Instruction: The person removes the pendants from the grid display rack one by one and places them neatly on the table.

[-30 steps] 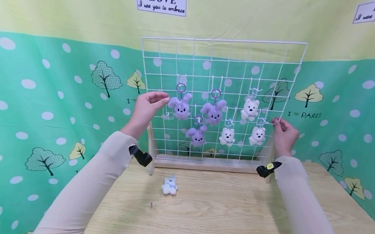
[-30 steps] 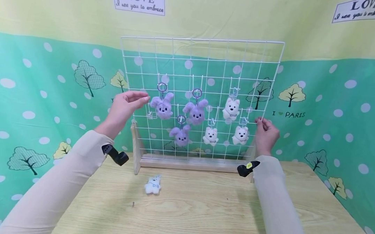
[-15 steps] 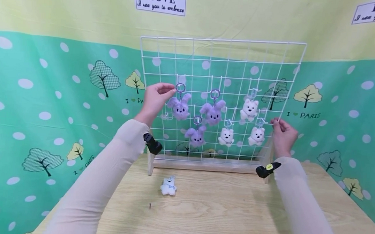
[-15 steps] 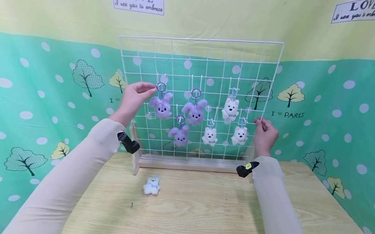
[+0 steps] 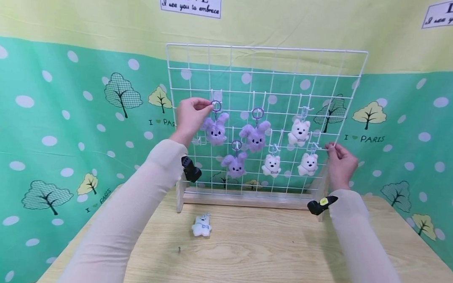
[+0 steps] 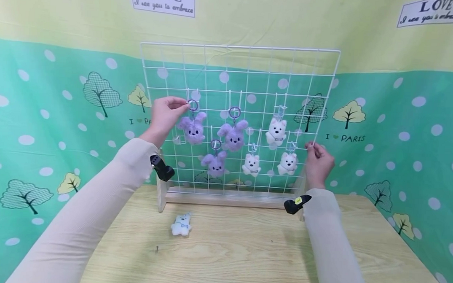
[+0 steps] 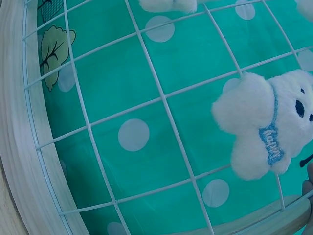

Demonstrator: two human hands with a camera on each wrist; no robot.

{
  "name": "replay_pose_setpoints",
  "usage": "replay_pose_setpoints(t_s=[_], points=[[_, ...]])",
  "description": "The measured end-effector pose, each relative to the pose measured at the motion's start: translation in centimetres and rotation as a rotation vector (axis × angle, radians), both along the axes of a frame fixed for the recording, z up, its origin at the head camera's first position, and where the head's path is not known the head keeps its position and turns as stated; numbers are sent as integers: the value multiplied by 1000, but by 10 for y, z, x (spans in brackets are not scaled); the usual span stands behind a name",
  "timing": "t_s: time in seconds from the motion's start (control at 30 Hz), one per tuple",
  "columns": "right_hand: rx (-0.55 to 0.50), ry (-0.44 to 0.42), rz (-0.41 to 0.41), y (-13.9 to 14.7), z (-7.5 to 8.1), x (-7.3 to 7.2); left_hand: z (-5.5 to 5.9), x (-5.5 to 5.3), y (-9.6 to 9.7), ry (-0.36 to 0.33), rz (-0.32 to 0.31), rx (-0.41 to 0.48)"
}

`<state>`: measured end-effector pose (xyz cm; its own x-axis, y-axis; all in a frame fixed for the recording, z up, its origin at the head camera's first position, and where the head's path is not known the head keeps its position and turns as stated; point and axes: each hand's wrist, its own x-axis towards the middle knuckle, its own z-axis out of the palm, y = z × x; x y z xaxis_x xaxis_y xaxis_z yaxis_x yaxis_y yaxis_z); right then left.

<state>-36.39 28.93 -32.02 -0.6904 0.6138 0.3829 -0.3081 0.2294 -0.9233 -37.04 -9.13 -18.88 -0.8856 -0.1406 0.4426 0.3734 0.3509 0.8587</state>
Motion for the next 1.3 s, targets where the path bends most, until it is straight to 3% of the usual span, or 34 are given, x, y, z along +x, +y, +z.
replay_pose_setpoints(t_s=[0.2,0.33,0.57,0.8,1.07,1.3], points=[[-5,-3,14,0,0,0,1,3,4,5,34,-11],[-8,-18,15,0,0,0,-1,2,3,6,-21,0],[-21,-22,20,-2,1,3,-4,0,-4,82,-141,18],[-14,-22,29,-1,1,4,-7,1,-11,70,-216,79],[-59,-9,48,1,1,2,-8,5,-16,92,-266,141],[-52,-21,38,0,3,3,-6,10,-19,103,-274,188]])
